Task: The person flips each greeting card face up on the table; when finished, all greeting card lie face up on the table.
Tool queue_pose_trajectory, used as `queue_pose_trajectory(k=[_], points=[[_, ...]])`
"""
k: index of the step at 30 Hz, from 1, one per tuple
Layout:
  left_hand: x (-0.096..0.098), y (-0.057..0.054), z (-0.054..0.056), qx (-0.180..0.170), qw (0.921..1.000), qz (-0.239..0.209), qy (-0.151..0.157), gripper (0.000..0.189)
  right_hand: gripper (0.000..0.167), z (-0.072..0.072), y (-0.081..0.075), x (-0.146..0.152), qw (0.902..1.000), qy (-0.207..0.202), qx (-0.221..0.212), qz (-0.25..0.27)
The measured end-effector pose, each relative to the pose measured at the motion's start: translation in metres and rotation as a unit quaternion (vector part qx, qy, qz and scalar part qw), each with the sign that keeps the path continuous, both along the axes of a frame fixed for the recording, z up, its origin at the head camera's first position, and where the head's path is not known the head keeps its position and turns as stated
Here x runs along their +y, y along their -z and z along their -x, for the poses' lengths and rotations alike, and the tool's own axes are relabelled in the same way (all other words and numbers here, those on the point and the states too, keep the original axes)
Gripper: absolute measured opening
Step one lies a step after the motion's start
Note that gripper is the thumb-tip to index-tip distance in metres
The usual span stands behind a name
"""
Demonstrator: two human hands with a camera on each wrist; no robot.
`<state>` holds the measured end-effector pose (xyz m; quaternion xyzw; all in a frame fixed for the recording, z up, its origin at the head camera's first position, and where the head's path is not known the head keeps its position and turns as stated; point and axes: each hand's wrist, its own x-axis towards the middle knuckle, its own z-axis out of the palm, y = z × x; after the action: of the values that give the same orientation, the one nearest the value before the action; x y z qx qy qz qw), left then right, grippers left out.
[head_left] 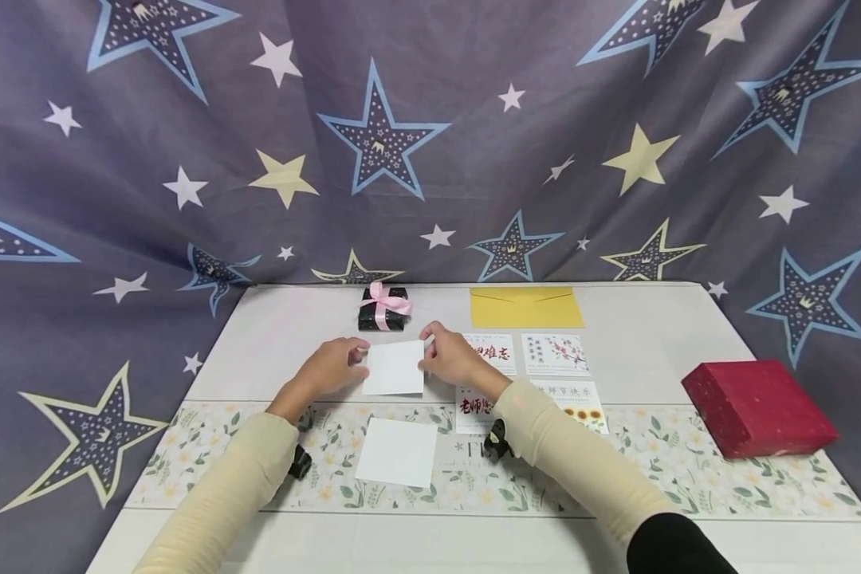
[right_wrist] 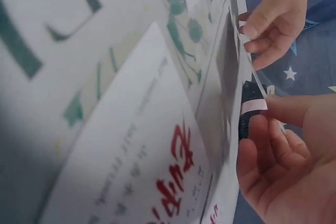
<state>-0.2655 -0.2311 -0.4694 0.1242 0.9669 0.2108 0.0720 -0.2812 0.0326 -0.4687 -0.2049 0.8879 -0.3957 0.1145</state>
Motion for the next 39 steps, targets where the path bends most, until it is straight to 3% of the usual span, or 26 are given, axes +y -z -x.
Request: queue_pose_trajectory(k=[6,12,16,19,22,30,34,39], points=[[-0.001,-0.003,0.004,0.032,0.9987,-0.035,-0.017,0.013,0.045,-0.002,-0.007,0.005,0.9994,-0.01,0.021,0.028],[0.001,-0.007,0.004,0.05,0.9964,-0.066,-0.018,0.015,0.042,0.002,-0.009,0.013,0.9978,0.007,0.054,0.037],[0.005,-0.01,0.004,0.081,0.9933,-0.08,-0.022,0.014,0.014,0.007,-0.01,0.019,0.9945,0.013,0.1,0.027],[0.008,-0.013,0.003,0.096,0.9907,-0.091,-0.032,0.014,0.013,0.011,-0.009,0.022,0.9922,0.024,0.119,0.03],[0.012,-0.014,0.004,0.1,0.9887,-0.104,-0.041,0.014,0.017,0.014,-0.009,0.026,0.9924,0.037,0.102,0.06],[0.017,-0.016,0.006,0.079,0.9836,-0.155,-0.047,0.012,0.041,0.016,-0.01,0.032,0.9889,0.058,0.003,0.137],[0.018,-0.015,0.004,0.059,0.9826,-0.173,-0.034,0.018,0.037,0.017,-0.008,0.033,0.9901,0.056,-0.003,0.128],[0.018,-0.015,0.003,0.054,0.9873,-0.149,-0.005,0.03,0.02,0.017,-0.004,0.034,0.9966,0.033,0.016,0.073]])
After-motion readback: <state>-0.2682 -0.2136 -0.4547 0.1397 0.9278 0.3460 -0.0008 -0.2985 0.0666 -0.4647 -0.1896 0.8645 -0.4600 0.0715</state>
